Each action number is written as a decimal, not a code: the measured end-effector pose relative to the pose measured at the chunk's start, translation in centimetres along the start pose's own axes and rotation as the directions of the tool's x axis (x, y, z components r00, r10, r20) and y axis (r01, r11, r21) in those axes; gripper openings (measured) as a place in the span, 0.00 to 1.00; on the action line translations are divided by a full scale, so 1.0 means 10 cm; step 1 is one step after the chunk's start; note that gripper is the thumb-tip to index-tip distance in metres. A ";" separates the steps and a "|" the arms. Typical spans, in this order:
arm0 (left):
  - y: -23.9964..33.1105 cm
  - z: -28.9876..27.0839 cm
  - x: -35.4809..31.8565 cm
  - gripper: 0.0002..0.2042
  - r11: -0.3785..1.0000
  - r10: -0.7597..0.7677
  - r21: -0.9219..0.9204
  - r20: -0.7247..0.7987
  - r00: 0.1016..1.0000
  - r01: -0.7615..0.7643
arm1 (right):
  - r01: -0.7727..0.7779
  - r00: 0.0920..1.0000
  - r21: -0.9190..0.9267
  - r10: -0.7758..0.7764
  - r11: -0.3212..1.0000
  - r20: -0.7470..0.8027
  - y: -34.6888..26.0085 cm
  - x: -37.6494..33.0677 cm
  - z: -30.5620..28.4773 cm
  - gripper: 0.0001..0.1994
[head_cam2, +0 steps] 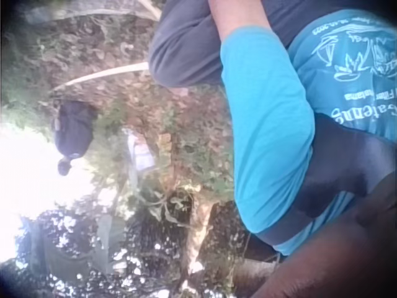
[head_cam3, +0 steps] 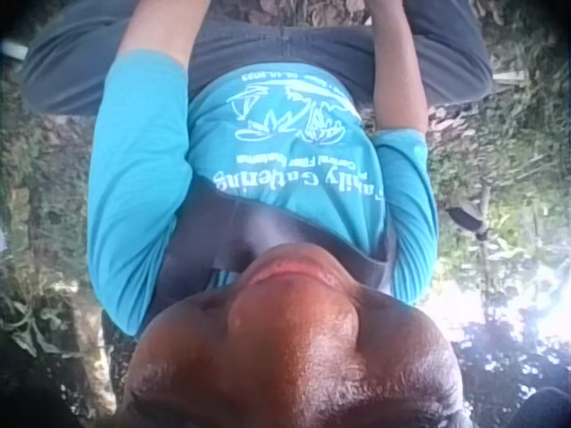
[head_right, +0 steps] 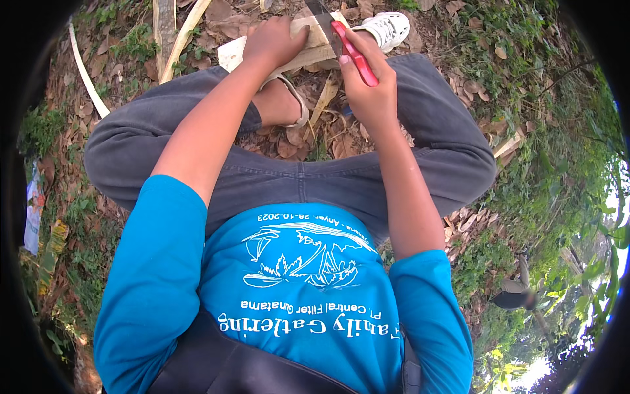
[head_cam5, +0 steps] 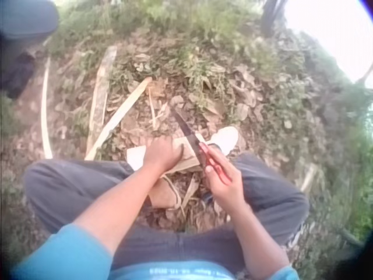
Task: The person sits on the ground and uses a red-handled knife to cut a rectangular piece of light-colored wood. They hold the wood steady with their left hand and make repeated slicing motions with the knife in their right hand to trim the wood. The person occasionally adjusts the wood's position to continue cutting.
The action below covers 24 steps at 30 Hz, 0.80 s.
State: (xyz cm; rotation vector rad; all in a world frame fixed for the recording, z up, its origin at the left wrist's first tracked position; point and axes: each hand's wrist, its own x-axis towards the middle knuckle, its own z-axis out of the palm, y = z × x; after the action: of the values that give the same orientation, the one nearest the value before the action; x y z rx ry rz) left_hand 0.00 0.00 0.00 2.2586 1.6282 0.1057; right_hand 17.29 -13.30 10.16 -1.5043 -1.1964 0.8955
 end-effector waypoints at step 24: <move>0.02 -0.02 -0.01 0.33 0.999 0.015 0.035 0.014 1.000 -0.016 | 0.002 0.999 -0.129 0.004 0.992 0.050 -0.28 -0.06 -0.05 0.20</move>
State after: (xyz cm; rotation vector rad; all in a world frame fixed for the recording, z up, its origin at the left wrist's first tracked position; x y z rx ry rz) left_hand 0.10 -0.11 0.29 2.2933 1.6183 0.0663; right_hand 16.92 -13.88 12.94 -1.5932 -1.3114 0.8748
